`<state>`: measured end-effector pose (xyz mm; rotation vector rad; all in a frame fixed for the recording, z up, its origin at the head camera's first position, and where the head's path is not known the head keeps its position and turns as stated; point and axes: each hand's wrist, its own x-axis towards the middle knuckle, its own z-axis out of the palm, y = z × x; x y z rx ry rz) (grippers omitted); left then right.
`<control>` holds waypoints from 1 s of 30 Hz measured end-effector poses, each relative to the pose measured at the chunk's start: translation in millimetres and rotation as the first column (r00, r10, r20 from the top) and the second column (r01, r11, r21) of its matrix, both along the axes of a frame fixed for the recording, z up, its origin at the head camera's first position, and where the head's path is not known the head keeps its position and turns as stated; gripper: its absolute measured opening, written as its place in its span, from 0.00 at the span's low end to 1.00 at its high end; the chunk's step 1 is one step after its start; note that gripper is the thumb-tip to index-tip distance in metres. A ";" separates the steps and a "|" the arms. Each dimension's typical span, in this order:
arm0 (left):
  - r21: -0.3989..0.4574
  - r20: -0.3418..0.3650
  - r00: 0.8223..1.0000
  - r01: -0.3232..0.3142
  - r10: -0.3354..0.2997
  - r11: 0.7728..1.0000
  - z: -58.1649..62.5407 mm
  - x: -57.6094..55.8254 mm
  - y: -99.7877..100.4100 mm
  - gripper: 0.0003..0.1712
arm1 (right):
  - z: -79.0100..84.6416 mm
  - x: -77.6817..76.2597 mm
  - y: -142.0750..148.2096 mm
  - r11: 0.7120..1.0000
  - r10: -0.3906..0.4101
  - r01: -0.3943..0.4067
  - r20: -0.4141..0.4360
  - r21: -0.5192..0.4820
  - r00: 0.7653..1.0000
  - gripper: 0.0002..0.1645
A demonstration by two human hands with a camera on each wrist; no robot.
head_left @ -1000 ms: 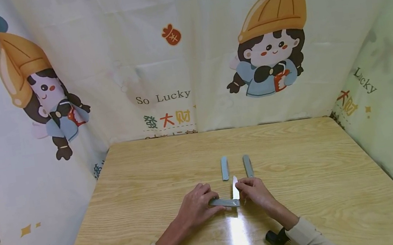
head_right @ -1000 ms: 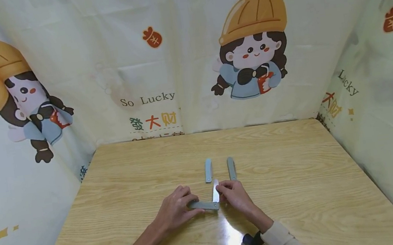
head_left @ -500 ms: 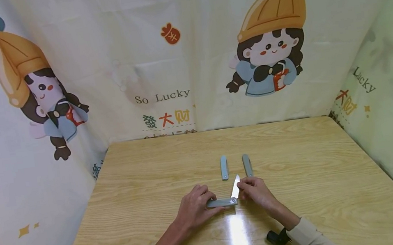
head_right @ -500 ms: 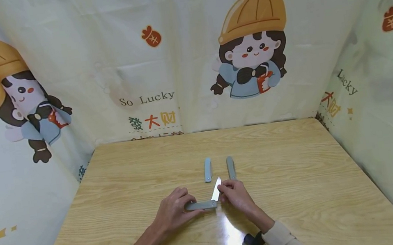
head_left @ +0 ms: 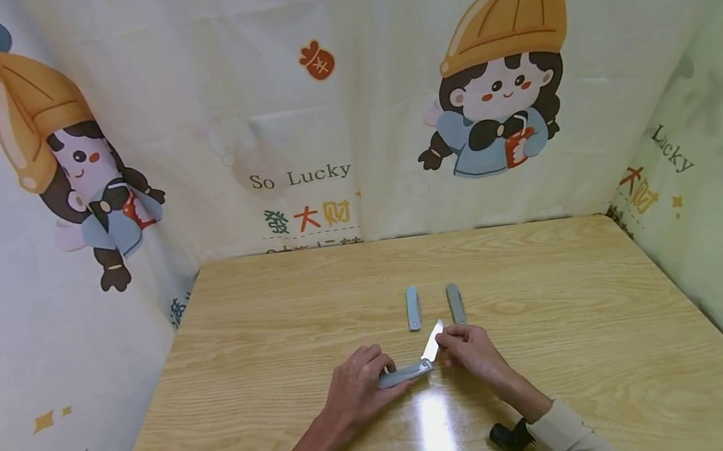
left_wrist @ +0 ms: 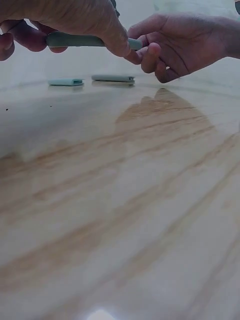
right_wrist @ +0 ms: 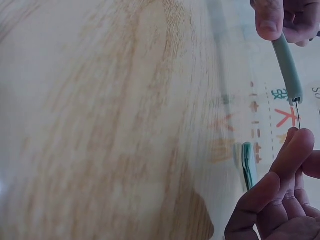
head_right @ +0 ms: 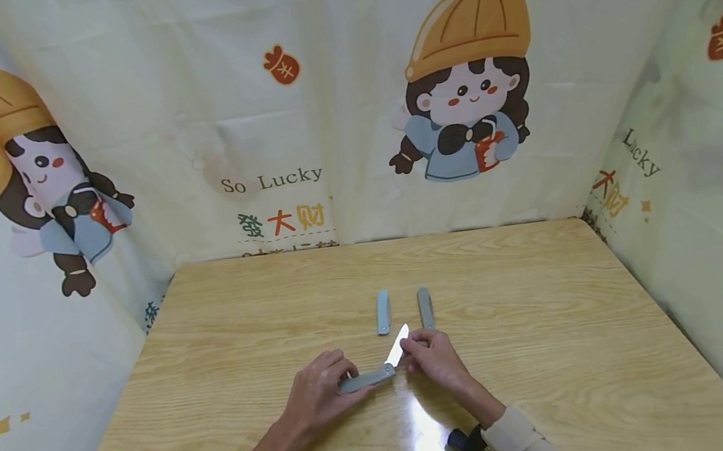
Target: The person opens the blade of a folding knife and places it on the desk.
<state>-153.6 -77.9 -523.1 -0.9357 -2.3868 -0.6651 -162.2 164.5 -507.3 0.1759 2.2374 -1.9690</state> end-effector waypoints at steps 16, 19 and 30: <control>0.038 0.084 0.995 -0.054 0.051 0.998 -0.3 6.8 5.0 0.20 | 2.3 2.6 1.6 1.000 0.024 -0.024 -0.011 -0.013 1.000 0.13; 0.040 0.090 0.994 -0.070 0.066 0.997 -0.6 7.7 4.9 0.20 | 1.9 2.7 1.0 1.000 0.023 -0.023 -0.005 -0.011 1.000 0.13; 0.059 0.110 0.987 -0.126 0.119 0.990 -2.9 9.1 4.4 0.20 | -0.3 1.5 -2.1 1.000 0.019 -0.019 -0.006 -0.011 1.000 0.13</control>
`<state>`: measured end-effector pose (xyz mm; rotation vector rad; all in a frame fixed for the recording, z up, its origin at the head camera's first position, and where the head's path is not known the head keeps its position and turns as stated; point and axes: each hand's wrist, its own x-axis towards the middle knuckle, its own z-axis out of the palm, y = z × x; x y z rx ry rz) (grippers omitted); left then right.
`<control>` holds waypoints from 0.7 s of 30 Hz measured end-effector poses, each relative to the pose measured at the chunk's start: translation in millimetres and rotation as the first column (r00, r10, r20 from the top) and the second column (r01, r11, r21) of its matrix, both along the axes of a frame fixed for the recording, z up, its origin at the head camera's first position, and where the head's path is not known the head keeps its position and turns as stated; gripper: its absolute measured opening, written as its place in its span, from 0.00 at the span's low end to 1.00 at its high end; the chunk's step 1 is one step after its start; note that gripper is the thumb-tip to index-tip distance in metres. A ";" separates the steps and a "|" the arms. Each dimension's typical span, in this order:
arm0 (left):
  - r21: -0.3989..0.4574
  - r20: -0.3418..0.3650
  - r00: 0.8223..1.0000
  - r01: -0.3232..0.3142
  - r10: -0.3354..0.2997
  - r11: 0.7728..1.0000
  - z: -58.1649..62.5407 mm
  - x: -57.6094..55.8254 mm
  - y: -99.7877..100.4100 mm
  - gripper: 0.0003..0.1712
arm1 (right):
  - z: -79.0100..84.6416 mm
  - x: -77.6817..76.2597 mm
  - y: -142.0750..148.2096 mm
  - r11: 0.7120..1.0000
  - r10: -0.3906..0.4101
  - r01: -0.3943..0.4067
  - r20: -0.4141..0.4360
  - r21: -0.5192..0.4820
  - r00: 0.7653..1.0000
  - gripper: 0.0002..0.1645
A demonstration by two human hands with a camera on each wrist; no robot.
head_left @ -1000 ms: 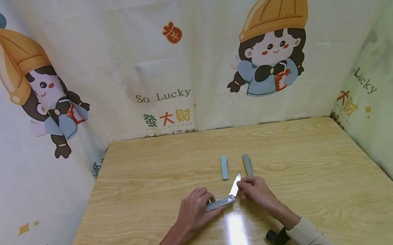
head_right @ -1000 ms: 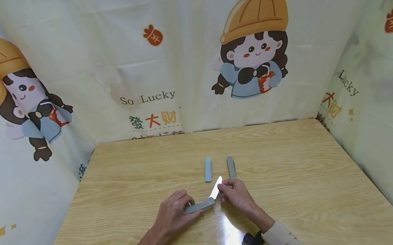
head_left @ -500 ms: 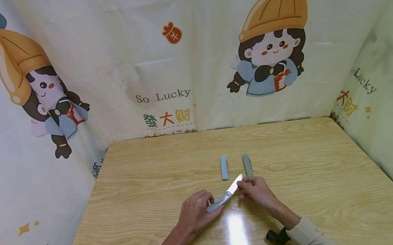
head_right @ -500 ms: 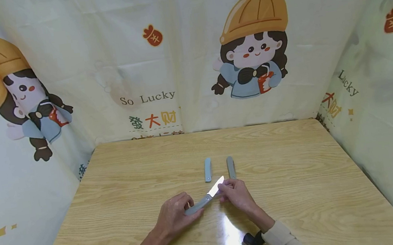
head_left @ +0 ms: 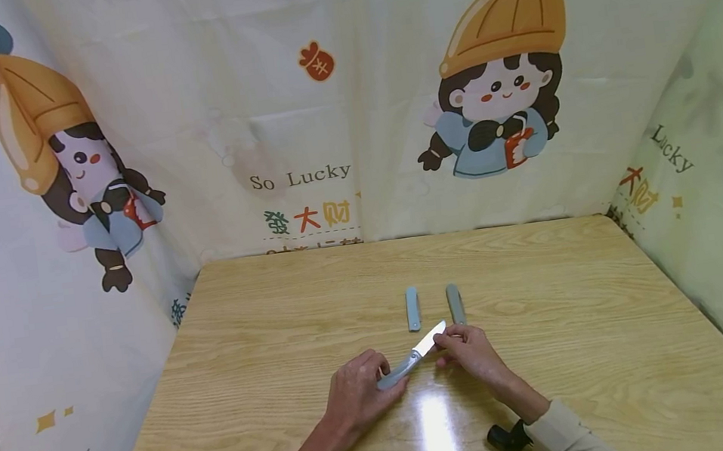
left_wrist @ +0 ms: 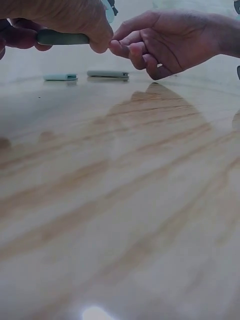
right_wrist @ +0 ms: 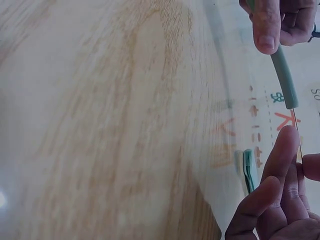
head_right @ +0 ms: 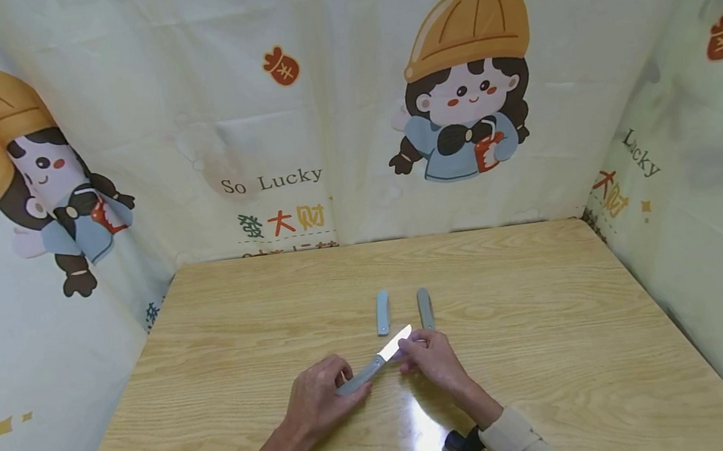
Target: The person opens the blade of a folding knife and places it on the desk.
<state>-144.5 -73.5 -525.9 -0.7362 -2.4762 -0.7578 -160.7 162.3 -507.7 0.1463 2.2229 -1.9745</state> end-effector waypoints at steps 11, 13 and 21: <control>-0.116 0.021 0.999 0.045 -0.043 0.992 5.1 -6.7 -2.0 0.22 | 5.4 -1.5 1.5 0.999 -0.027 0.027 0.009 -0.019 1.000 0.10; -0.179 -0.022 0.999 0.043 -0.048 0.983 5.5 -7.7 -1.9 0.20 | 6.1 -1.7 1.9 0.999 -0.030 0.030 0.010 -0.014 0.999 0.11; -0.345 -0.188 0.981 -0.024 -0.044 0.938 4.6 -10.5 0.3 0.12 | 7.4 -3.9 1.3 0.999 -0.028 0.027 -0.029 -0.043 0.999 0.14</control>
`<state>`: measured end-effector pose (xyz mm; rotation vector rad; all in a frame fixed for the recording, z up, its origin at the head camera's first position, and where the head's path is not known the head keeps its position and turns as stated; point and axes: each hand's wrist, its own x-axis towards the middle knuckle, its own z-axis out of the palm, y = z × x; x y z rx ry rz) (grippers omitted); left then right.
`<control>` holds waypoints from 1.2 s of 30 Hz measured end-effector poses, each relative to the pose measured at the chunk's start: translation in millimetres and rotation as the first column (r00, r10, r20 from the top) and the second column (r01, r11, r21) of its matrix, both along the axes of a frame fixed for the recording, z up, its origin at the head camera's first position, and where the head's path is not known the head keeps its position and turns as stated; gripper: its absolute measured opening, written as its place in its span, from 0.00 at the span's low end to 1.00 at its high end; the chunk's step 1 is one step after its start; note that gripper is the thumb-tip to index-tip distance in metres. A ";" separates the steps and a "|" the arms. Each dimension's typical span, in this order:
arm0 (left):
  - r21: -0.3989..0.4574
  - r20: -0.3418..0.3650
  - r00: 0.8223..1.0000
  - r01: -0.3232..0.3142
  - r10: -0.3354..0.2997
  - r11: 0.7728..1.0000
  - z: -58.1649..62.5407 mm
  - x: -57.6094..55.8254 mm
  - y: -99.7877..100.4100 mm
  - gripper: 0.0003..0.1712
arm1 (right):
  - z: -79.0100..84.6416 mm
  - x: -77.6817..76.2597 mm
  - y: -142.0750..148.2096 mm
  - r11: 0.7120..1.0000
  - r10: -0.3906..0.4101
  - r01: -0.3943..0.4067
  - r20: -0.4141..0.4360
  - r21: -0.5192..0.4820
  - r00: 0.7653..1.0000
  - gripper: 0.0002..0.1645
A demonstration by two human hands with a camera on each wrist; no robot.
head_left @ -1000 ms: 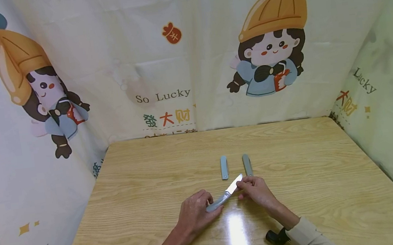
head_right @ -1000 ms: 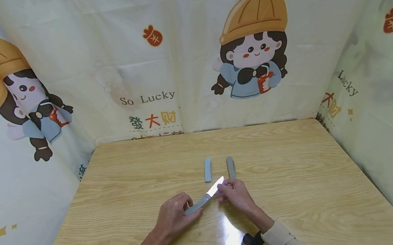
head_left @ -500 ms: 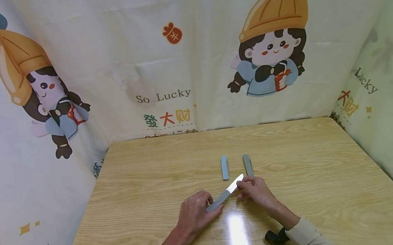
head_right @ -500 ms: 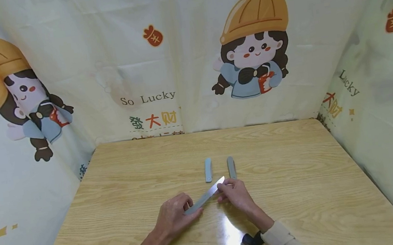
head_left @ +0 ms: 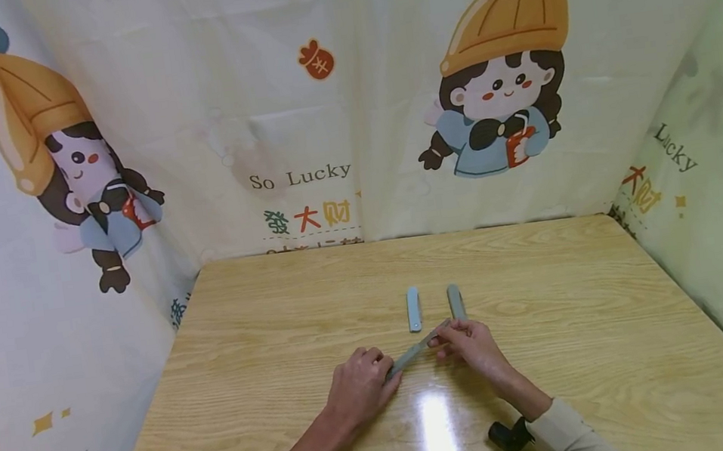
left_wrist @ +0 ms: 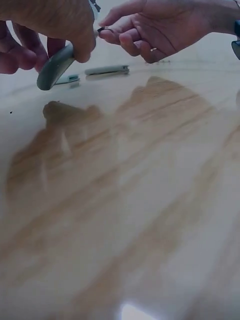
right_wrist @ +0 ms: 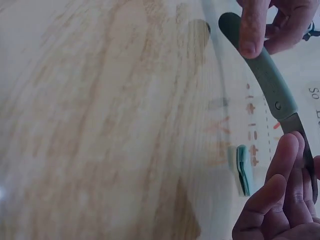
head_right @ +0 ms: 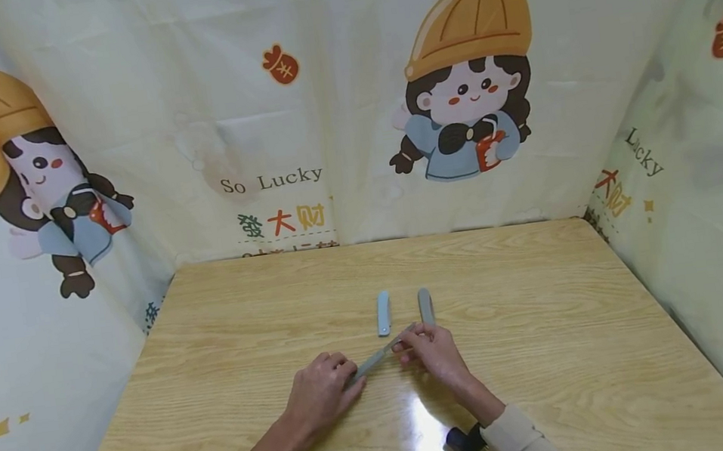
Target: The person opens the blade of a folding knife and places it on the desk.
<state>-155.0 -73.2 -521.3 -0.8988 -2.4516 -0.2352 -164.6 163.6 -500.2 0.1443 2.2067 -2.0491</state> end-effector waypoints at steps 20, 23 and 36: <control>0.378 0.435 0.900 -0.178 -0.004 0.909 10.7 -29.2 -8.8 0.09 | -1.6 2.7 7.2 0.999 0.037 -0.037 -0.035 0.008 0.999 0.22; 0.433 0.531 0.846 -0.221 -0.050 0.874 11.2 -36.6 -11.0 0.09 | -1.3 4.2 6.5 0.999 0.050 -0.050 -0.050 0.009 0.998 0.23; 0.555 0.751 0.625 -0.422 -0.214 0.716 7.2 -69.2 -15.6 0.13 | -1.4 8.1 3.3 0.991 0.133 -0.133 -0.076 0.006 0.988 0.18</control>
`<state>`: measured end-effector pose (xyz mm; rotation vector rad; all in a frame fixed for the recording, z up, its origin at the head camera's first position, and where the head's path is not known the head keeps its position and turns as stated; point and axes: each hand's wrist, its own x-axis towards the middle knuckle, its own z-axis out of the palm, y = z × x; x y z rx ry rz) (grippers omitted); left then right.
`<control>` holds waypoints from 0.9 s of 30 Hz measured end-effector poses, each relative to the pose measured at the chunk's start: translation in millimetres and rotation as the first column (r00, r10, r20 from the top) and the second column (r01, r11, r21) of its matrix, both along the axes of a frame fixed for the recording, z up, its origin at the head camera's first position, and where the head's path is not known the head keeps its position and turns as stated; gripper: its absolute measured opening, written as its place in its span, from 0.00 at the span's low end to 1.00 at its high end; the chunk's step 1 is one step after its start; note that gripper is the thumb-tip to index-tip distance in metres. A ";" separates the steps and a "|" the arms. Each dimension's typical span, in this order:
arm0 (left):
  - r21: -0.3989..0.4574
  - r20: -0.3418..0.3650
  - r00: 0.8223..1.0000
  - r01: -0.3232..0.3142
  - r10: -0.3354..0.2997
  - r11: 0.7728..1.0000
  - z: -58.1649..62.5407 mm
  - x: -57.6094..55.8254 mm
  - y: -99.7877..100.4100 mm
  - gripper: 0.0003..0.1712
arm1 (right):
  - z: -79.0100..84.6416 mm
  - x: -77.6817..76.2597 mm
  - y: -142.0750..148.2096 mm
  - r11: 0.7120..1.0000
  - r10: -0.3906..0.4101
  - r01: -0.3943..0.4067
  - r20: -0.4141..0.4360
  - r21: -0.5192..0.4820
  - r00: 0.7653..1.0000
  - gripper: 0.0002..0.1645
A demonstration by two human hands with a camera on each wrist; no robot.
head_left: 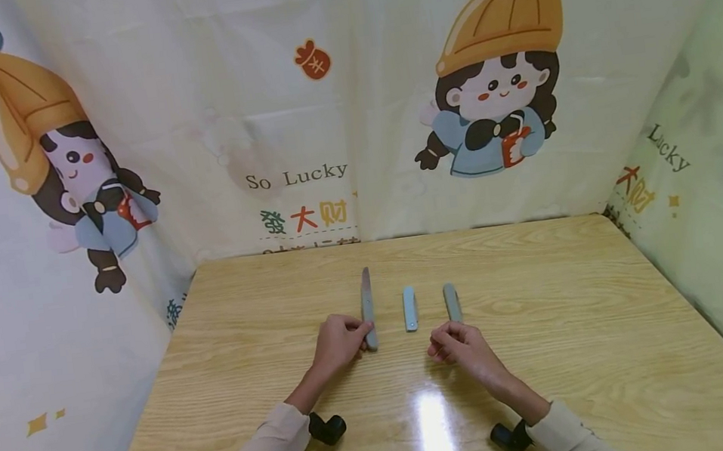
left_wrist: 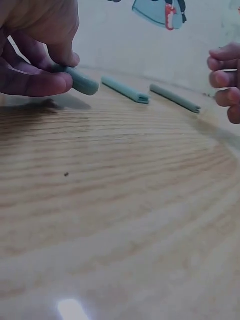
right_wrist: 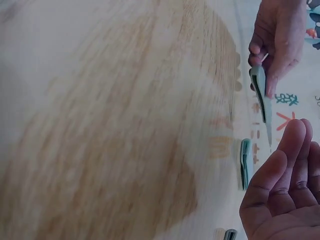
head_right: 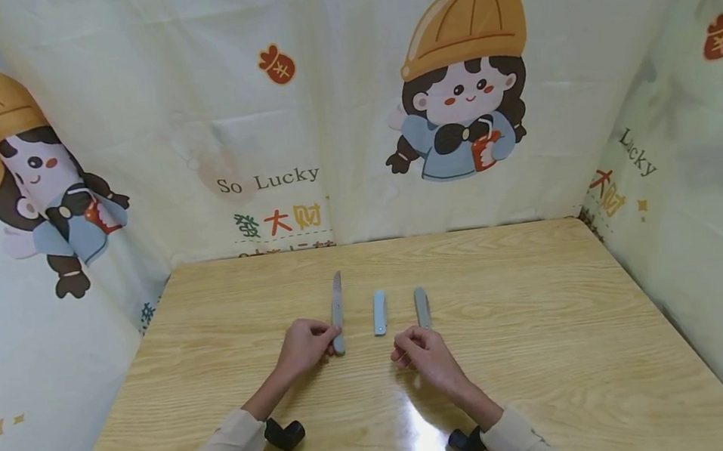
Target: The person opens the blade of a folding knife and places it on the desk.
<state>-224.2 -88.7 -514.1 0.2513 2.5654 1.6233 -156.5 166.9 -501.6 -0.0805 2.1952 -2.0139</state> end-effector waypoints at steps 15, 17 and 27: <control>-0.097 -0.041 0.994 -0.102 0.098 0.990 -3.4 -17.3 7.8 0.12 | 0.0 1.8 0.7 1.000 -0.002 0.002 0.005 0.014 1.000 0.19; -0.118 -0.062 0.993 -0.111 0.104 0.987 -3.4 -17.4 8.7 0.12 | 0.0 1.8 0.8 1.000 -0.002 0.002 0.003 0.017 1.000 0.19; -0.181 -0.150 0.983 -0.130 0.103 0.975 -4.4 -15.2 10.7 0.11 | -3.9 0.2 1.9 0.999 -0.004 0.004 -0.005 0.044 1.000 0.20</control>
